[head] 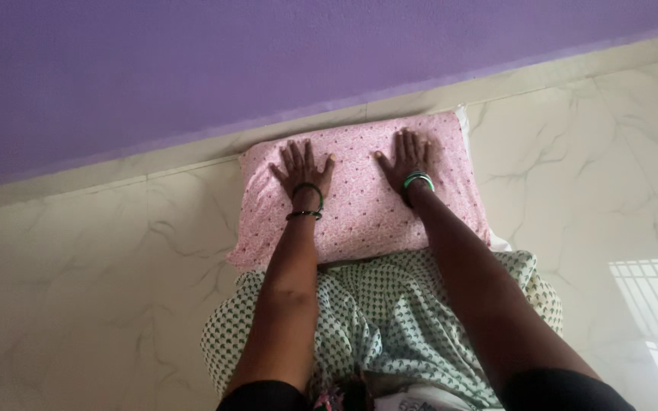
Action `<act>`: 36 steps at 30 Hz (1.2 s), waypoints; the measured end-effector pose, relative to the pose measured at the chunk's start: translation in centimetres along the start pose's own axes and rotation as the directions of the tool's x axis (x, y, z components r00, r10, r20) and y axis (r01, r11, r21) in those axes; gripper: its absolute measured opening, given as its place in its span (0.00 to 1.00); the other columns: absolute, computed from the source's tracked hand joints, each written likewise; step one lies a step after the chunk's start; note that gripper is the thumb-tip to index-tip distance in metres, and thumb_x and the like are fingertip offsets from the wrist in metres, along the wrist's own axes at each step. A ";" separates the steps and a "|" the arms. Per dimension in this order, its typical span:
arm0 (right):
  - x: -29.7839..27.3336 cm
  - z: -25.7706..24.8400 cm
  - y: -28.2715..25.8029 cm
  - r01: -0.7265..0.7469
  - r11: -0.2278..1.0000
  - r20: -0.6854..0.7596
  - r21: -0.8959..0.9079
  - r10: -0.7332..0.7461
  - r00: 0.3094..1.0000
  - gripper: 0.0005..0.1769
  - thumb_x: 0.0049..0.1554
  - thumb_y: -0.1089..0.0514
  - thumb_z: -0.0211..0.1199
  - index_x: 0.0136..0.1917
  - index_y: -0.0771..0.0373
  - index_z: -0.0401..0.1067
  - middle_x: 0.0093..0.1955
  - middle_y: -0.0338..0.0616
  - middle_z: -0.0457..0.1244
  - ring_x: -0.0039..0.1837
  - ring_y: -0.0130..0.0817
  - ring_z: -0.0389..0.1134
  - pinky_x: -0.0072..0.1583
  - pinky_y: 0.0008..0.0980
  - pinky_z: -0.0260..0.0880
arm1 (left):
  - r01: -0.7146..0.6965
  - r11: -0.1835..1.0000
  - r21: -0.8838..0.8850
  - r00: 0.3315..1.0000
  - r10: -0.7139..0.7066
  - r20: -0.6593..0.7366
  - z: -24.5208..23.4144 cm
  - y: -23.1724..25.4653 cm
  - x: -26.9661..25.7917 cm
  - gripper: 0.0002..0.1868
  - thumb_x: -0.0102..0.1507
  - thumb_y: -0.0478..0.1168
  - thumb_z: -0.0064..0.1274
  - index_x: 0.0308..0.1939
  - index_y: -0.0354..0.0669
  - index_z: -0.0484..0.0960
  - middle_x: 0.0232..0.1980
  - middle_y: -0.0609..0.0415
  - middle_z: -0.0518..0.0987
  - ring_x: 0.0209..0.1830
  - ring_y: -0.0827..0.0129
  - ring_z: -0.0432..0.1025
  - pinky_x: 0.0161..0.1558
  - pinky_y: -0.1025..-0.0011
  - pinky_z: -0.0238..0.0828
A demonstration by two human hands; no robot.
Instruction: The person sits on the floor and puts a pink patterned pillowcase onto a white pillow. They align the case, insert the pillow, and smooth the fabric to fit the pillow snugly.
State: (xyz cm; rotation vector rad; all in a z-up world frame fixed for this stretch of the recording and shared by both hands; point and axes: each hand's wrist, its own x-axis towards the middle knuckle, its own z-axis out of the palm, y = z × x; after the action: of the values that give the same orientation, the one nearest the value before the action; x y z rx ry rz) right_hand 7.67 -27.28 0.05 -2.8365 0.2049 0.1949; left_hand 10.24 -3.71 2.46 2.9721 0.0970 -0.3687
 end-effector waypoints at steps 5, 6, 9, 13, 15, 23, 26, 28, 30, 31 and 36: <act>2.7 0.9 4.0 -0.079 0.997 0.015 -0.012 0.079 0.997 0.52 0.61 0.22 0.20 0.84 0.58 0.28 0.88 0.48 0.23 0.87 0.44 0.20 0.80 0.52 0.16 | 0.058 0.998 -0.033 0.998 -0.057 0.027 0.8 -1.3 1.9 0.48 0.64 0.78 0.20 0.82 0.63 0.37 0.86 0.55 0.30 0.85 0.58 0.24 0.75 0.37 0.15; 3.4 1.3 4.7 -0.109 0.994 0.018 0.009 0.108 0.994 0.52 0.61 0.21 0.21 0.84 0.57 0.28 0.88 0.47 0.23 0.87 0.44 0.20 0.80 0.53 0.16 | 0.073 0.996 -0.054 0.997 -0.072 0.019 1.0 -1.6 2.5 0.48 0.64 0.78 0.20 0.82 0.63 0.36 0.86 0.55 0.30 0.85 0.58 0.24 0.75 0.37 0.15; 4.9 1.8 6.9 -0.189 0.981 0.025 0.047 0.188 0.982 0.54 0.59 0.20 0.23 0.84 0.57 0.28 0.88 0.46 0.23 0.87 0.42 0.20 0.80 0.55 0.17 | 0.116 0.986 -0.121 0.993 -0.116 0.011 1.8 -2.8 4.5 0.50 0.63 0.79 0.21 0.83 0.62 0.36 0.86 0.54 0.31 0.85 0.57 0.25 0.76 0.37 0.16; 4.3 1.4 9.4 -0.260 0.962 0.044 0.085 0.257 0.965 0.56 0.59 0.19 0.25 0.84 0.59 0.28 0.88 0.47 0.24 0.87 0.42 0.22 0.80 0.59 0.20 | 0.179 0.963 -0.200 0.984 -0.177 0.024 2.9 -4.6 6.5 0.53 0.62 0.81 0.23 0.83 0.61 0.36 0.86 0.52 0.32 0.85 0.55 0.25 0.75 0.34 0.18; 4.1 1.4 9.7 -0.300 0.946 0.045 0.121 0.297 0.954 0.59 0.58 0.17 0.27 0.84 0.60 0.28 0.88 0.48 0.25 0.87 0.43 0.23 0.80 0.61 0.21 | 0.213 0.949 -0.232 0.977 -0.213 0.028 3.5 -5.2 7.7 0.53 0.61 0.81 0.24 0.83 0.60 0.37 0.86 0.50 0.31 0.85 0.51 0.24 0.74 0.32 0.18; 2.7 2.2 9.9 -0.474 0.860 0.073 0.191 0.469 0.880 0.64 0.55 0.12 0.34 0.85 0.57 0.25 0.87 0.61 0.26 0.86 0.54 0.25 0.78 0.67 0.25 | 0.531 0.749 -0.396 0.832 -0.551 0.072 7.6 -8.9 10.6 0.62 0.58 0.86 0.29 0.84 0.56 0.31 0.82 0.25 0.31 0.82 0.28 0.30 0.75 0.33 0.24; 1.2 2.5 10.3 -0.511 0.821 0.144 0.255 0.491 0.859 0.63 0.53 0.13 0.35 0.85 0.53 0.25 0.87 0.58 0.28 0.87 0.53 0.25 0.78 0.71 0.30 | 0.536 0.716 -0.448 0.828 -0.549 0.115 7.3 -9.6 8.8 0.67 0.54 0.88 0.32 0.82 0.55 0.27 0.80 0.21 0.31 0.82 0.32 0.33 0.75 0.34 0.26; 0.1 3.4 10.8 -0.513 0.815 0.173 0.268 0.483 0.858 0.63 0.52 0.13 0.35 0.85 0.52 0.26 0.87 0.55 0.29 0.87 0.52 0.26 0.79 0.69 0.32 | 0.526 0.709 -0.471 0.832 -0.544 0.110 6.5 -9.6 6.1 0.70 0.53 0.89 0.35 0.83 0.54 0.26 0.81 0.20 0.34 0.81 0.31 0.39 0.75 0.38 0.33; -0.7 4.7 11.8 -0.497 0.811 0.178 0.307 0.464 0.868 0.64 0.53 0.14 0.38 0.85 0.53 0.27 0.87 0.58 0.33 0.87 0.55 0.30 0.80 0.65 0.35 | 0.527 0.693 -0.492 0.835 -0.531 0.147 5.3 -9.7 3.2 0.72 0.52 0.88 0.36 0.84 0.52 0.27 0.80 0.22 0.44 0.80 0.33 0.49 0.76 0.42 0.43; -0.8 5.3 12.4 -0.480 0.809 0.168 0.340 0.450 0.877 0.64 0.53 0.14 0.40 0.86 0.55 0.27 0.86 0.62 0.36 0.86 0.58 0.33 0.80 0.61 0.37 | 0.533 0.681 -0.502 0.835 -0.518 0.186 4.6 -9.9 1.9 0.73 0.51 0.88 0.36 0.86 0.50 0.28 0.80 0.25 0.52 0.79 0.36 0.55 0.77 0.44 0.50; -2.4 6.3 13.9 -0.327 0.701 0.108 0.634 0.338 0.935 0.68 0.55 0.19 0.55 0.83 0.68 0.30 0.82 0.71 0.43 0.82 0.60 0.45 0.78 0.45 0.47 | 0.458 0.480 -0.748 0.857 -0.461 0.229 6.1 -12.4 -2.1 0.76 0.49 0.80 0.54 0.83 0.45 0.28 0.79 0.32 0.56 0.79 0.44 0.55 0.75 0.53 0.52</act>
State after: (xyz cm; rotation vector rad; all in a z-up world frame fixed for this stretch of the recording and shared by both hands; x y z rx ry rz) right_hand 2.41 -38.34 -9.37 -2.0844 0.6584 0.1384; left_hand 5.73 7.55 -4.57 1.9969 0.8509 -0.2692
